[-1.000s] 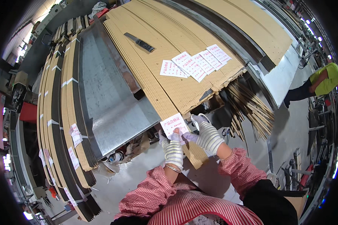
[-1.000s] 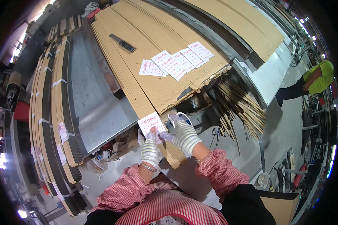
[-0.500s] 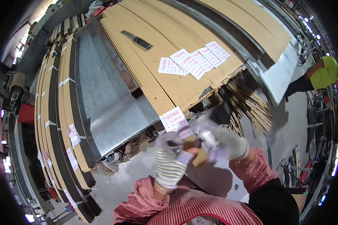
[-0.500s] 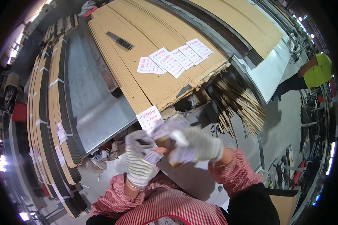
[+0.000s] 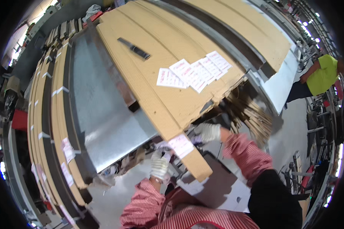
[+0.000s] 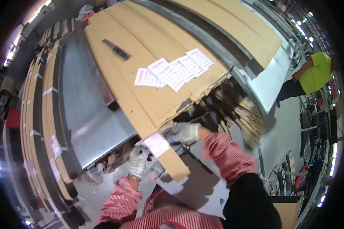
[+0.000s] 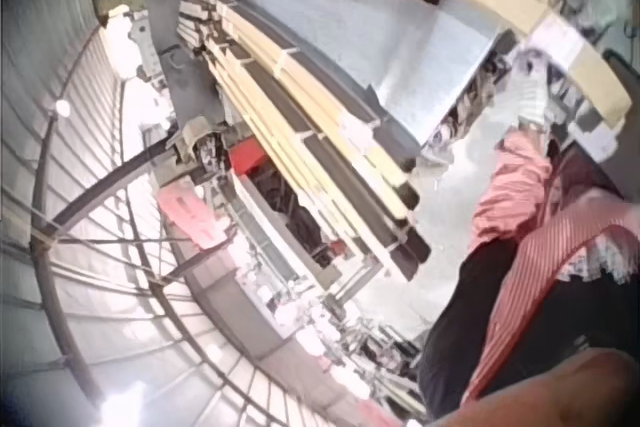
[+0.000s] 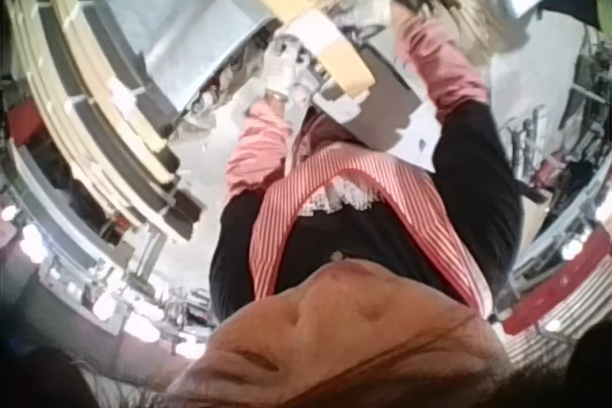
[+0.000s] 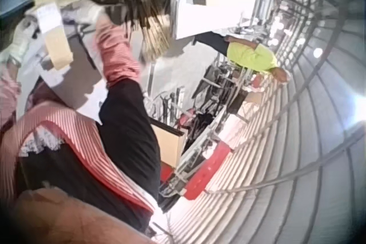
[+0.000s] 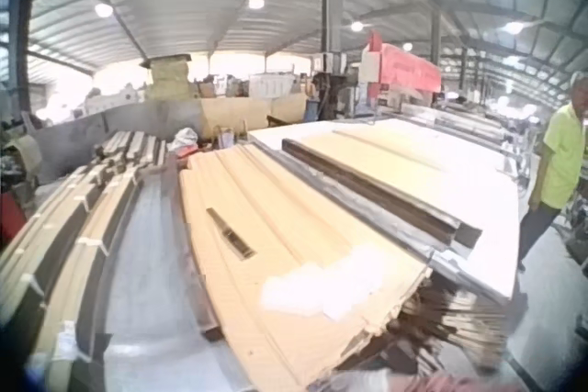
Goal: The recorder bundles stacks of thin wooden slats together using white adhesive tape and attaches paper labels to each bundle.
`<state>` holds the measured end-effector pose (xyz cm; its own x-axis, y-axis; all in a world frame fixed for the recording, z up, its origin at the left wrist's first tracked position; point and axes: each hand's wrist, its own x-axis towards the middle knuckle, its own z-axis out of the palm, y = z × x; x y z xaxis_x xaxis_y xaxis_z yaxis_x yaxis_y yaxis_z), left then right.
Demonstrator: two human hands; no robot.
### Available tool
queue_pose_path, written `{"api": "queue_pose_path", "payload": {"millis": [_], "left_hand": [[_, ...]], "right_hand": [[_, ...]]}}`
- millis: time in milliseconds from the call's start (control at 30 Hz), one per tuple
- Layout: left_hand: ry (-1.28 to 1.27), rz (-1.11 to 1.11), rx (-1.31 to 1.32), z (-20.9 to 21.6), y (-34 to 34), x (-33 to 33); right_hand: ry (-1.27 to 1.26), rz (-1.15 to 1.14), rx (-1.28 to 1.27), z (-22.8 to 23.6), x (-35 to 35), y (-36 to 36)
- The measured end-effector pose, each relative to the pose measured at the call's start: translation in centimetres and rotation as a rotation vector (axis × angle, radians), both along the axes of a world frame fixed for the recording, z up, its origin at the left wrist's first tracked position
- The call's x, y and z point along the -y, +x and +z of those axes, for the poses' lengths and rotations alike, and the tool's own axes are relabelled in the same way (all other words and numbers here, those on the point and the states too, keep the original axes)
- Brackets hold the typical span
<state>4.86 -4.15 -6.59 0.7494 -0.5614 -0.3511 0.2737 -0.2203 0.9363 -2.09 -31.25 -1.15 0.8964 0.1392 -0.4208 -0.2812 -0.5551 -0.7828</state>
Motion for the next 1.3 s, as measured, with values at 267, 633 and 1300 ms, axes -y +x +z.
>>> {"api": "queue_pose_path", "payload": {"millis": [267, 633, 1300], "left_hand": [[-0.032, -0.111, -0.373, -5.9, -1.1, -0.8], [-0.105, -0.187, 0.065, 9.9, 2.4, 0.2], [-0.168, -0.177, 0.306, 10.7, 0.3, 4.2]], "right_hand": [[0.576, -0.467, -0.156, 4.4, -5.4, -0.6], [-0.479, -0.585, 0.280, 4.8, -15.4, -1.7], [-0.621, -0.271, -0.001, -2.3, -1.7, -0.9]]}}
